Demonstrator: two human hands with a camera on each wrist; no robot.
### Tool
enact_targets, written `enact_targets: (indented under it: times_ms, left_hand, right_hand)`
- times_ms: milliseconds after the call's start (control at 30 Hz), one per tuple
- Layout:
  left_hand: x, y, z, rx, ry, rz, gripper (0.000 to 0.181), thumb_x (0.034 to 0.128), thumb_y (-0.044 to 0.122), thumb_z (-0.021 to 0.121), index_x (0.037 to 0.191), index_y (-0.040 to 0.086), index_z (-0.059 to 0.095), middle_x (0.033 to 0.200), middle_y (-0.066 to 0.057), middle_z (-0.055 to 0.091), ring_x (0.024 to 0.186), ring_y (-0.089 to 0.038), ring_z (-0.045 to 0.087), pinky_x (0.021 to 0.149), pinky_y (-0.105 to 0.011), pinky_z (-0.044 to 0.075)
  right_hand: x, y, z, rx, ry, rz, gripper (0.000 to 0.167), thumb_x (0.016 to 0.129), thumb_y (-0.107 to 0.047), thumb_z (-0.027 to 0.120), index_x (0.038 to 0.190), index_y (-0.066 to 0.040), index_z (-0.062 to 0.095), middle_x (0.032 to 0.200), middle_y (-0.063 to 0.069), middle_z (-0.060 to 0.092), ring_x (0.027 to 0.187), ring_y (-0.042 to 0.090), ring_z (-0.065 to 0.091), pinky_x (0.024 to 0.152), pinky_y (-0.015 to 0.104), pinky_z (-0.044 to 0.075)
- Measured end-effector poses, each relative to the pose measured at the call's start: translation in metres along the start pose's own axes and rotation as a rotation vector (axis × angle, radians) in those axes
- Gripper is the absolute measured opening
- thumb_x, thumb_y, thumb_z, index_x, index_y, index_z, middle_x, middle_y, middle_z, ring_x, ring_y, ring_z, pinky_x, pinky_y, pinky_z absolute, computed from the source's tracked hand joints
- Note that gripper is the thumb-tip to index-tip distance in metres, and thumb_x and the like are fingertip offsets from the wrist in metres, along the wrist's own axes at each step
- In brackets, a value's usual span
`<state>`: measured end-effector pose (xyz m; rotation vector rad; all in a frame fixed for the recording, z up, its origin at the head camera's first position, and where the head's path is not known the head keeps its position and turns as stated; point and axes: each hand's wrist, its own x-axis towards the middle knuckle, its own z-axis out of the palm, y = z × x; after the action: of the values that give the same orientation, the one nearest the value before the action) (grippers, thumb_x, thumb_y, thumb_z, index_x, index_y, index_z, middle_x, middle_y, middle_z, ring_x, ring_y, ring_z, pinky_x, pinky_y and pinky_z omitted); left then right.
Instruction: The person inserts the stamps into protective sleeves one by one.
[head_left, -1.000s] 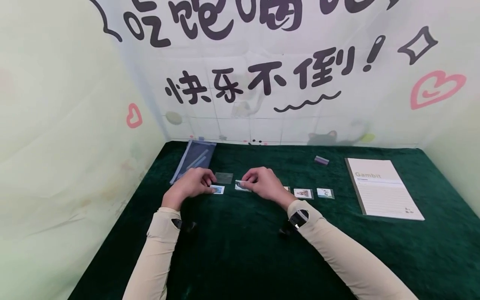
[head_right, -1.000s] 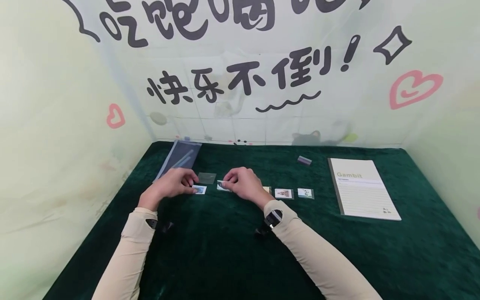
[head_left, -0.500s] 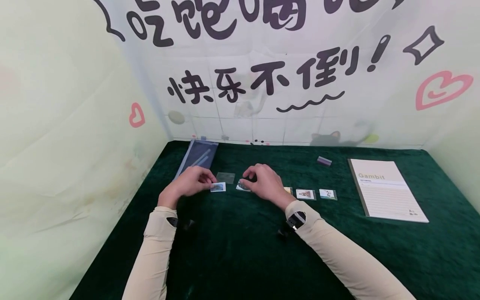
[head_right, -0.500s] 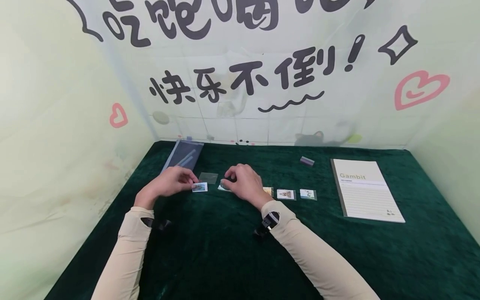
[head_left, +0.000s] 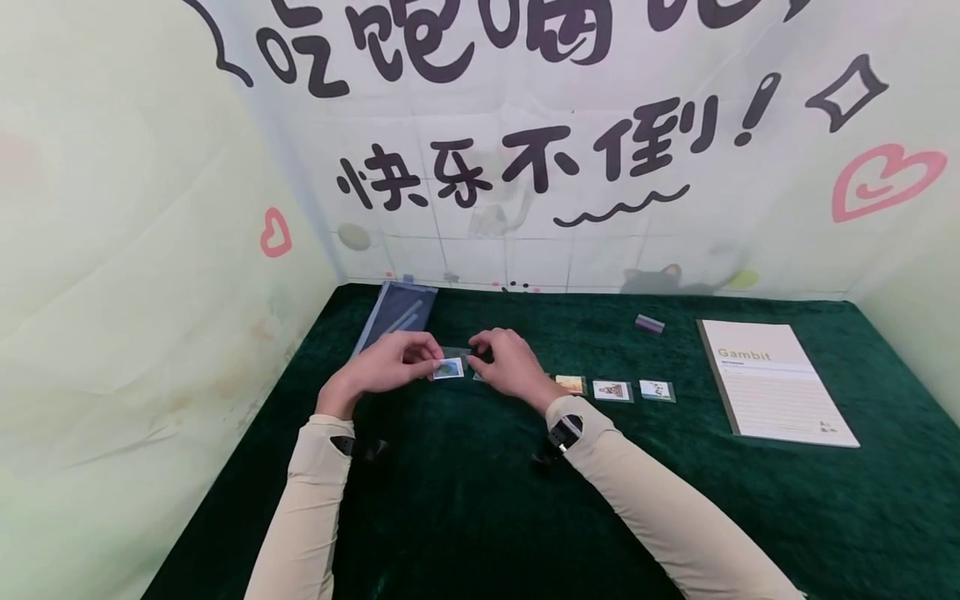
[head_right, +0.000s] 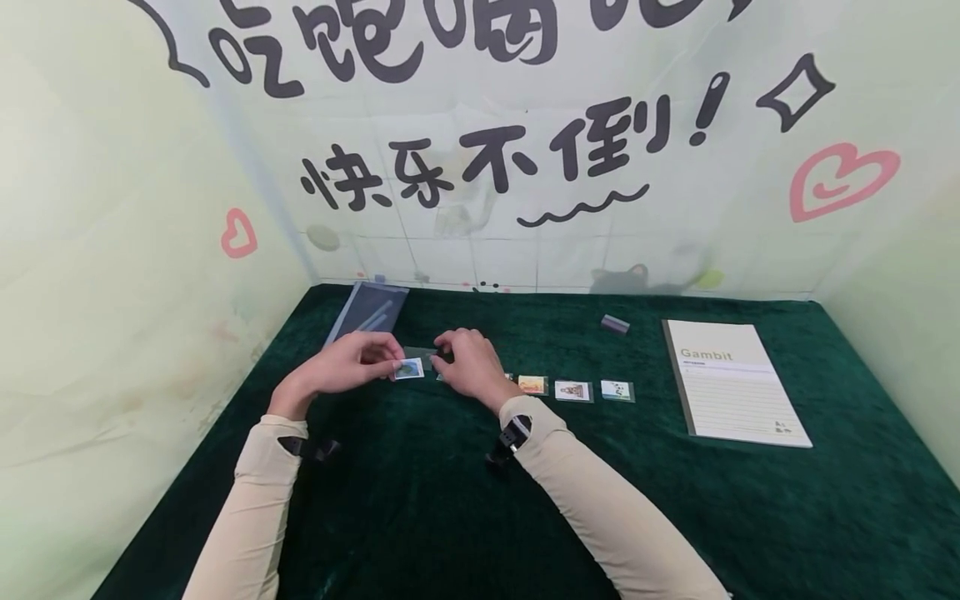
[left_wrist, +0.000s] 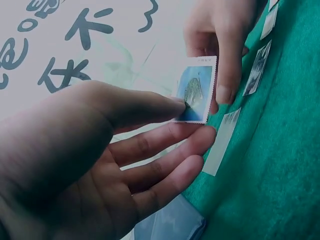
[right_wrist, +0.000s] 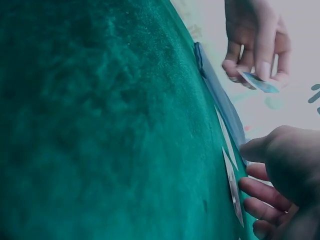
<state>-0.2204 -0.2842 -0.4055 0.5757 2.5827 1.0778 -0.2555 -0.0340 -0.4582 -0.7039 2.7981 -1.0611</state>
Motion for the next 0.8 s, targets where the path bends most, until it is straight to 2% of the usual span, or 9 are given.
enact_targets:
  times_ms: [200, 367, 467, 567, 667, 800]
  left_hand:
    - [0.001, 0.002, 0.002, -0.036, 0.005, 0.023, 0.011, 0.109, 0.023, 0.067, 0.116, 0.016, 0.071, 0.107, -0.006, 0.077, 0.097, -0.025, 0.072, 0.093, -0.041, 0.056]
    - [0.004, 0.003, 0.003, -0.057, 0.025, 0.029, 0.012, 0.1089, 0.026, 0.067, 0.117, 0.017, 0.071, 0.108, -0.005, 0.077, 0.099, -0.027, 0.074, 0.096, -0.042, 0.057]
    - [0.006, 0.003, 0.005, -0.064, 0.039, 0.048, 0.011, 0.1083, 0.025, 0.068, 0.116, 0.018, 0.071, 0.107, -0.004, 0.078, 0.098, -0.027, 0.074, 0.093, -0.04, 0.059]
    - [0.009, 0.005, 0.008, -0.073, 0.055, 0.068, 0.009, 0.1081, 0.022, 0.068, 0.116, 0.018, 0.071, 0.106, -0.003, 0.078, 0.098, -0.027, 0.075, 0.092, -0.039, 0.061]
    - [0.012, 0.006, 0.012, -0.087, 0.063, 0.084, 0.01, 0.1079, 0.02, 0.067, 0.117, 0.017, 0.071, 0.108, -0.003, 0.079, 0.1, -0.024, 0.076, 0.094, -0.039, 0.061]
    - [0.018, 0.012, 0.021, -0.119, 0.034, 0.106, 0.012, 0.1083, 0.019, 0.066, 0.119, 0.016, 0.069, 0.114, -0.006, 0.078, 0.104, -0.021, 0.076, 0.097, -0.039, 0.061]
  right_hand:
    - [0.003, -0.007, 0.007, -0.128, -0.005, 0.001, 0.04, 0.1, -0.036, 0.08, 0.134, -0.017, 0.075, 0.12, 0.005, 0.066, 0.11, 0.023, 0.055, 0.099, 0.043, 0.049]
    - [0.002, -0.008, 0.007, -0.105, 0.013, 0.02, 0.029, 0.097, -0.031, 0.083, 0.122, -0.018, 0.078, 0.122, 0.004, 0.067, 0.113, 0.023, 0.055, 0.104, 0.045, 0.049]
    - [0.0, -0.006, 0.005, -0.036, 0.031, 0.031, 0.02, 0.098, -0.027, 0.082, 0.116, -0.019, 0.078, 0.117, 0.002, 0.069, 0.106, 0.021, 0.059, 0.097, 0.042, 0.053]
    - [-0.006, -0.002, -0.003, 0.1, 0.044, 0.037, 0.012, 0.101, -0.023, 0.079, 0.112, -0.018, 0.077, 0.107, 0.002, 0.072, 0.09, 0.02, 0.064, 0.082, 0.037, 0.058]
    - [-0.014, 0.002, -0.015, 0.213, 0.055, 0.025, 0.008, 0.103, -0.023, 0.076, 0.109, -0.018, 0.076, 0.1, 0.001, 0.075, 0.076, 0.019, 0.065, 0.069, 0.033, 0.057]
    - [-0.03, 0.01, -0.034, 0.262, 0.074, 0.026, 0.009, 0.102, -0.024, 0.076, 0.11, -0.019, 0.074, 0.1, 0.0, 0.077, 0.074, 0.019, 0.064, 0.066, 0.033, 0.054]
